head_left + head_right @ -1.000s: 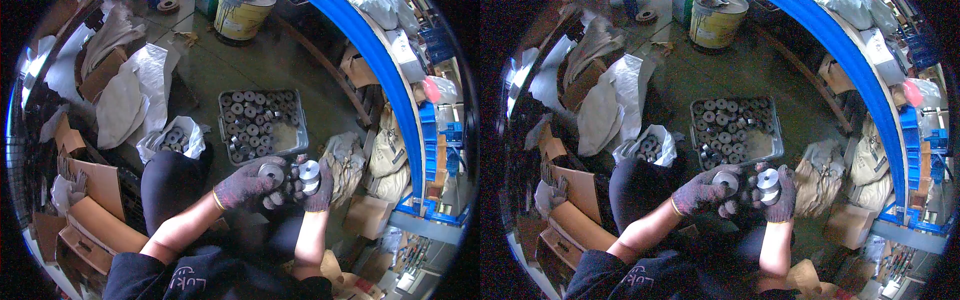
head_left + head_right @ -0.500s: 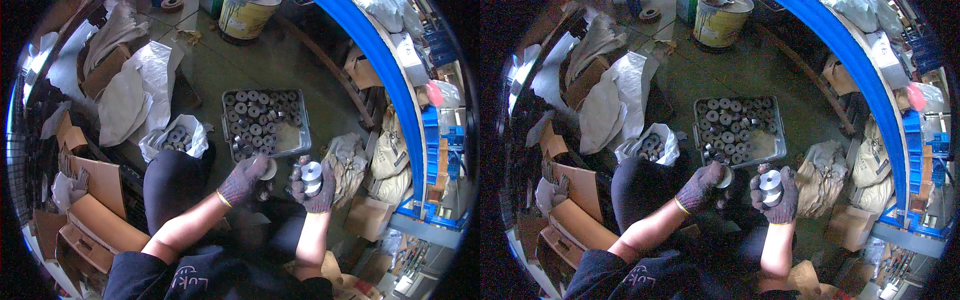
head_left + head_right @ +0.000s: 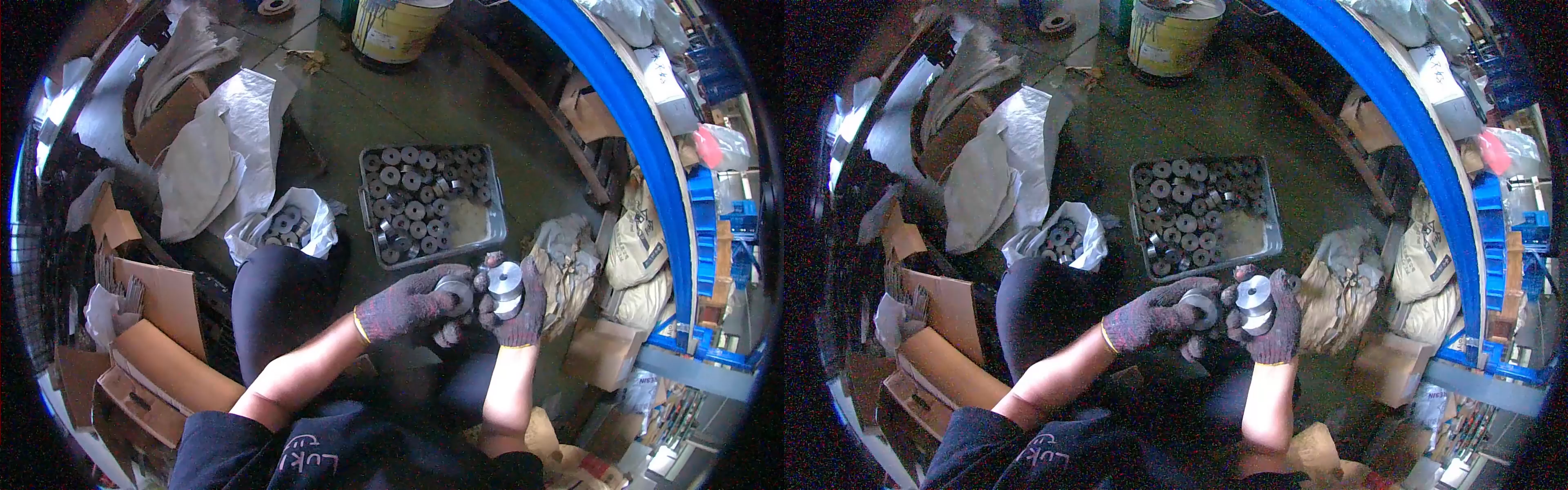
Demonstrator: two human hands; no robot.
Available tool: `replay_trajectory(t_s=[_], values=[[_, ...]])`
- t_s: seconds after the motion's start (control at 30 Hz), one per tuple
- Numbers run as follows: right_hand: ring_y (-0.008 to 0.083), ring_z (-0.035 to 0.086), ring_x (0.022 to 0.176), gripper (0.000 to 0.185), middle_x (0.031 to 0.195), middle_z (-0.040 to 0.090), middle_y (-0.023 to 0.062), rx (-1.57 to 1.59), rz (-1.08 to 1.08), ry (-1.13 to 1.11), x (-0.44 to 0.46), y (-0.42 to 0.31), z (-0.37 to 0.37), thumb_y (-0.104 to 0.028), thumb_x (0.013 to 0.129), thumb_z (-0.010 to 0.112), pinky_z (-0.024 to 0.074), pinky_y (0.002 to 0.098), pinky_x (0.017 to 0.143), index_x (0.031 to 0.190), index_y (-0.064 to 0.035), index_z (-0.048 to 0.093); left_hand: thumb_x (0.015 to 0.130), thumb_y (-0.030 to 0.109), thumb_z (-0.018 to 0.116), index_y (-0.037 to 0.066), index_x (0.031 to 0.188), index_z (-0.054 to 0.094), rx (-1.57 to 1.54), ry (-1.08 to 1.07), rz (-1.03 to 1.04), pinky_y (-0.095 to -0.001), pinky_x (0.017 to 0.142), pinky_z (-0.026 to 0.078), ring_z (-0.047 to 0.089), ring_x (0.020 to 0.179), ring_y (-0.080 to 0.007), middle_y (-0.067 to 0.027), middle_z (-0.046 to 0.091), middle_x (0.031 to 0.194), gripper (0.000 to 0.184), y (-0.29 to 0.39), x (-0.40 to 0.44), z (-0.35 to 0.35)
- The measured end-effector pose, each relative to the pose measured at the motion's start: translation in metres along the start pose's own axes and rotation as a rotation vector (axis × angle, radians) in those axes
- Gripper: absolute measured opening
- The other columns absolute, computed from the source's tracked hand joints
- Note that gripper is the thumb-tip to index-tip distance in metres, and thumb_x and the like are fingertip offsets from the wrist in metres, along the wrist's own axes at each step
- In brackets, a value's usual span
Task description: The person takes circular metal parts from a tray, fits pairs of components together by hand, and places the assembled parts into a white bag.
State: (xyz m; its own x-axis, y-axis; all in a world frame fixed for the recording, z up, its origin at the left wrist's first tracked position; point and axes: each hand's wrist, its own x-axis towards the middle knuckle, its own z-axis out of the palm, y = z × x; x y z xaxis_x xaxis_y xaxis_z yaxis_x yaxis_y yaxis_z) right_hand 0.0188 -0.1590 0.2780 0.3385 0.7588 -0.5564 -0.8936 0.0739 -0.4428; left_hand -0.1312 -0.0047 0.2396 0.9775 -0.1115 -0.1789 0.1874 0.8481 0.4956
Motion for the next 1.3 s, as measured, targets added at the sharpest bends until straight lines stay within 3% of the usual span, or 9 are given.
replay_trajectory(t_s=[0.1, 0.2, 0.33, 0.63, 0.73, 0.83, 0.93, 1.17, 1.3], values=[[0.0267, 0.064, 0.057, 0.050, 0.086, 0.064, 0.0186, 0.056, 0.026, 0.042, -0.001, 0.001, 0.009, -0.050, 0.091, 0.042, 0.0517, 0.0327, 0.044, 0.111, -0.0055, 0.054, 0.080, 0.011, 0.067, 0.005, 0.137, 0.032, 0.130, 0.035, 0.057, -0.0296, 0.071, 0.051, 0.057, 0.087, -0.0151, -0.0077, 0.055, 0.111, 0.067, -0.001, 0.002, -0.004], [0.0263, 0.063, 0.055, 0.050, 0.086, 0.064, 0.0184, 0.072, -0.012, 0.136, 0.001, 0.004, 0.007, -0.050, 0.091, 0.042, 0.0509, 0.0320, 0.041, 0.110, -0.0053, 0.054, 0.077, 0.004, 0.067, 0.007, 0.138, 0.031, 0.302, 0.005, 0.166, -0.0289, 0.070, 0.051, 0.057, 0.085, -0.0140, -0.0059, 0.054, 0.107, 0.071, -0.008, 0.008, -0.013], [0.0261, 0.063, 0.052, 0.050, 0.086, 0.064, 0.0185, 0.032, -0.004, 0.085, 0.001, 0.003, 0.004, -0.050, 0.092, 0.041, 0.0502, 0.0320, 0.040, 0.110, -0.0051, 0.054, 0.075, 0.003, 0.068, 0.008, 0.139, 0.030, 0.254, 0.035, 0.152, -0.0279, 0.071, 0.050, 0.056, 0.085, -0.0131, -0.0045, 0.054, 0.105, 0.074, -0.002, 0.004, -0.008], [0.0241, 0.062, 0.052, 0.050, 0.084, 0.065, 0.0154, -0.032, -0.060, 0.143, 0.002, 0.005, 0.009, -0.050, 0.091, 0.042, 0.0477, 0.0306, 0.037, 0.110, -0.0047, 0.054, 0.075, 0.009, 0.070, 0.006, 0.138, 0.028, 0.332, 0.022, 0.178, -0.0324, 0.100, 0.036, 0.043, 0.115, -0.0146, -0.0071, 0.046, 0.129, 0.076, -0.006, 0.010, -0.013], [0.0225, 0.061, 0.052, 0.052, 0.082, 0.065, 0.0141, -0.123, -0.053, 0.144, 0.002, 0.005, 0.009, -0.052, 0.089, 0.045, 0.0471, 0.0299, 0.038, 0.110, -0.0052, 0.054, 0.077, 0.012, 0.070, 0.006, 0.138, 0.028, 0.356, 0.021, 0.154, -0.0317, 0.098, 0.038, 0.044, 0.114, -0.0137, -0.0071, 0.048, 0.127, 0.075, -0.008, 0.011, -0.014], [0.0219, 0.062, 0.057, 0.052, 0.086, 0.063, 0.0158, -0.144, -0.042, 0.077, 0.001, 0.004, 0.010, -0.051, 0.088, 0.046, 0.0484, 0.0293, 0.042, 0.112, -0.0064, 0.053, 0.079, 0.014, 0.070, 0.007, 0.136, 0.029, 0.149, 0.017, 0.070, -0.0329, 0.090, 0.045, 0.051, 0.107, -0.0161, -0.0074, 0.050, 0.122, 0.070, -0.002, 0.008, -0.010], [0.0222, 0.062, 0.057, 0.051, 0.089, 0.064, 0.0165, -0.211, -0.080, 0.053, 0.000, 0.005, 0.010, -0.051, 0.088, 0.047, 0.0476, 0.0302, 0.042, 0.114, -0.0071, 0.052, 0.079, 0.010, 0.068, 0.009, 0.134, 0.030, 0.060, 0.046, 0.013, -0.0350, 0.072, 0.054, 0.059, 0.090, -0.0209, -0.0097, 0.053, 0.114, 0.066, 0.001, 0.008, -0.011], [0.0285, 0.063, 0.064, 0.051, 0.095, 0.061, 0.0243, -0.096, -0.129, -0.163, 0.004, 0.006, 0.016, -0.042, 0.087, 0.051, 0.0504, 0.0347, 0.049, 0.119, -0.0013, 0.049, 0.078, 0.011, 0.067, 0.008, 0.134, 0.030, -0.172, -0.015, 0.034, -0.0359, 0.071, 0.053, 0.061, 0.087, -0.0237, -0.0121, 0.052, 0.112, 0.067, -0.009, 0.010, -0.018], [0.0302, 0.063, 0.068, 0.050, 0.098, 0.060, 0.0259, -0.040, -0.130, -0.225, 0.004, 0.006, 0.016, -0.032, 0.083, 0.057, 0.0527, 0.0363, 0.053, 0.120, -0.0002, 0.049, 0.083, 0.027, 0.063, 0.007, 0.129, 0.037, -0.204, 0.029, 0.058, -0.0350, 0.071, 0.052, 0.060, 0.083, -0.0229, -0.0109, 0.053, 0.109, 0.056, -0.028, 0.022, -0.036]])
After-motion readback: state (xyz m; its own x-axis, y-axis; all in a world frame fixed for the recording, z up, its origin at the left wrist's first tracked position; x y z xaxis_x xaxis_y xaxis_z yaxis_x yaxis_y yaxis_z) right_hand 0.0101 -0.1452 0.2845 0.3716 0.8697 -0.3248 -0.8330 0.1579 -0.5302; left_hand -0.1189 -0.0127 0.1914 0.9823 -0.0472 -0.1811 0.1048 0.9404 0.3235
